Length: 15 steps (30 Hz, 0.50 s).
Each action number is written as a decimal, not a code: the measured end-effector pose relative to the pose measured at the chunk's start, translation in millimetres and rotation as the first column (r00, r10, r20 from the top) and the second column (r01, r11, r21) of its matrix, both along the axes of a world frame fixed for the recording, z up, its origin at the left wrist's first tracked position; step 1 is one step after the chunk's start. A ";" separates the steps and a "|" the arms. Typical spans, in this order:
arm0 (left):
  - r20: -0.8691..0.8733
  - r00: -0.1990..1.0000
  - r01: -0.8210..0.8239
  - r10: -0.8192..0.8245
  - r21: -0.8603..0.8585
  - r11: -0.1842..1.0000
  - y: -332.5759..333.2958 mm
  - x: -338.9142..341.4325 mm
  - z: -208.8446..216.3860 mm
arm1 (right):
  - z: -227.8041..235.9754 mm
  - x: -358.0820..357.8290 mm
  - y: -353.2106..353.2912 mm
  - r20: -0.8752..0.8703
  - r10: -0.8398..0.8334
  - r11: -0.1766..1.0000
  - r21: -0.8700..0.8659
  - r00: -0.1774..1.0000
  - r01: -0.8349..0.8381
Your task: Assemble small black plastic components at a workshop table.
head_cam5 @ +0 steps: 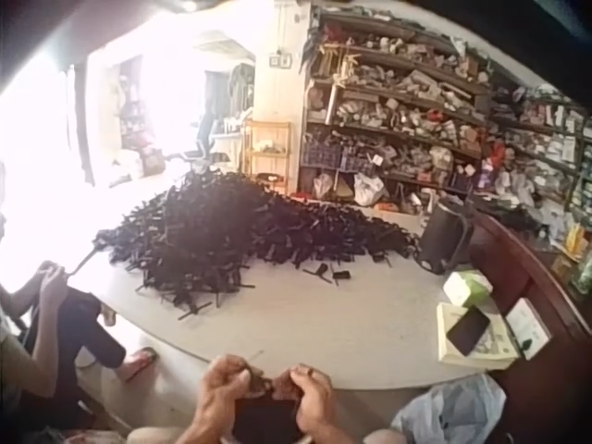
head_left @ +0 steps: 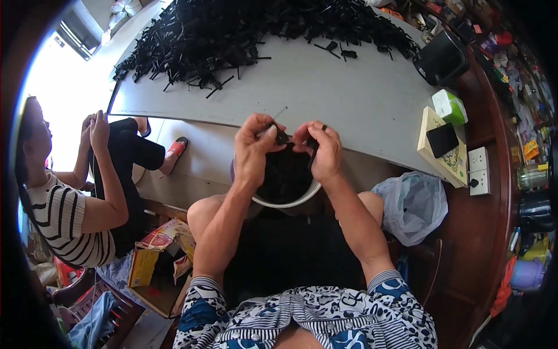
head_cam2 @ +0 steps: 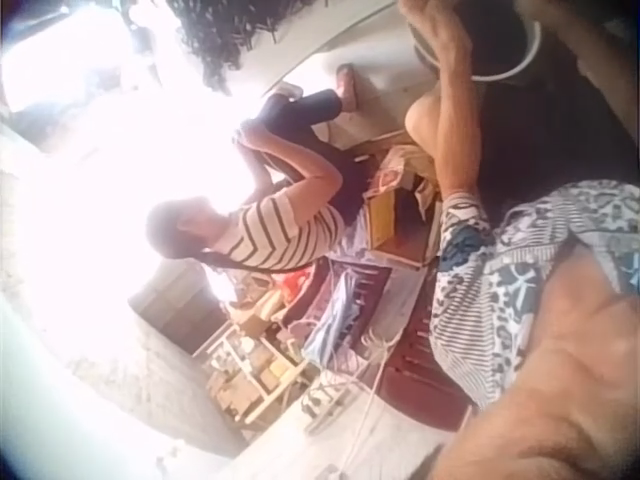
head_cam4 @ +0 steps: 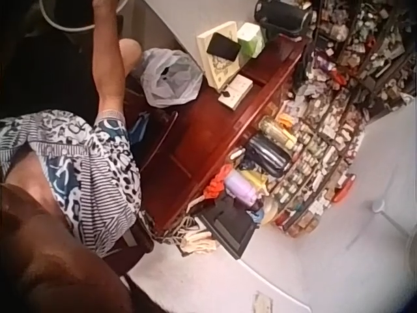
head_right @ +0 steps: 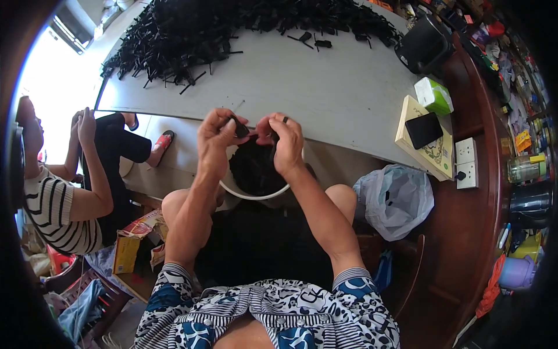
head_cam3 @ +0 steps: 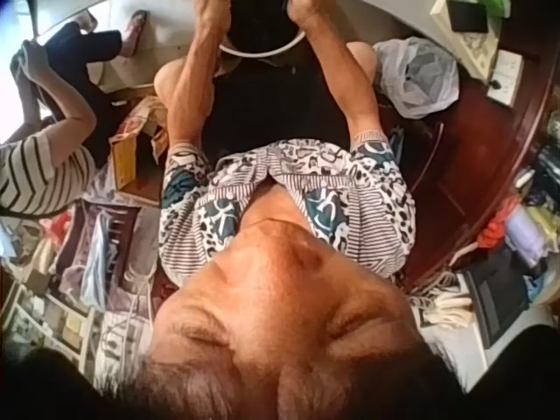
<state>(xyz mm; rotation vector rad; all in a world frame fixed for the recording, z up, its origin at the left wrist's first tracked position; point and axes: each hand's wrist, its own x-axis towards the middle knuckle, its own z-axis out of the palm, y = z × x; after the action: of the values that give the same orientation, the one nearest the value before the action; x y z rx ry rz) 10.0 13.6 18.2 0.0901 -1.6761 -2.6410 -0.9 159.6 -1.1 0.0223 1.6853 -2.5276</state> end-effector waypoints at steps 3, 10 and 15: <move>-0.002 0.994 0.106 -0.109 -0.194 0.975 -13.9 -6.8 4.7 | 6.2 -11.3 10.9 -0.142 -0.023 0.983 0.178 0.990 0.048; -0.032 0.994 0.075 -0.103 -0.474 0.878 -3.8 -3.2 1.2 | 7.9 -16.5 17.8 -0.372 0.336 0.632 0.770 0.865 0.086; 0.065 0.970 0.239 -0.236 -0.043 0.970 -14.9 -8.2 -1.6 | 12.3 -8.5 12.3 -0.469 0.204 0.849 0.522 0.859 0.083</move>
<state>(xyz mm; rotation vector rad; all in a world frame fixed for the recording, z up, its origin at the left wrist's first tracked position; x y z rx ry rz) 1.8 -1.3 16.6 -0.0355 -1.8824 -2.7858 -9.4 171.9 11.2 -0.7114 2.4809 -2.0351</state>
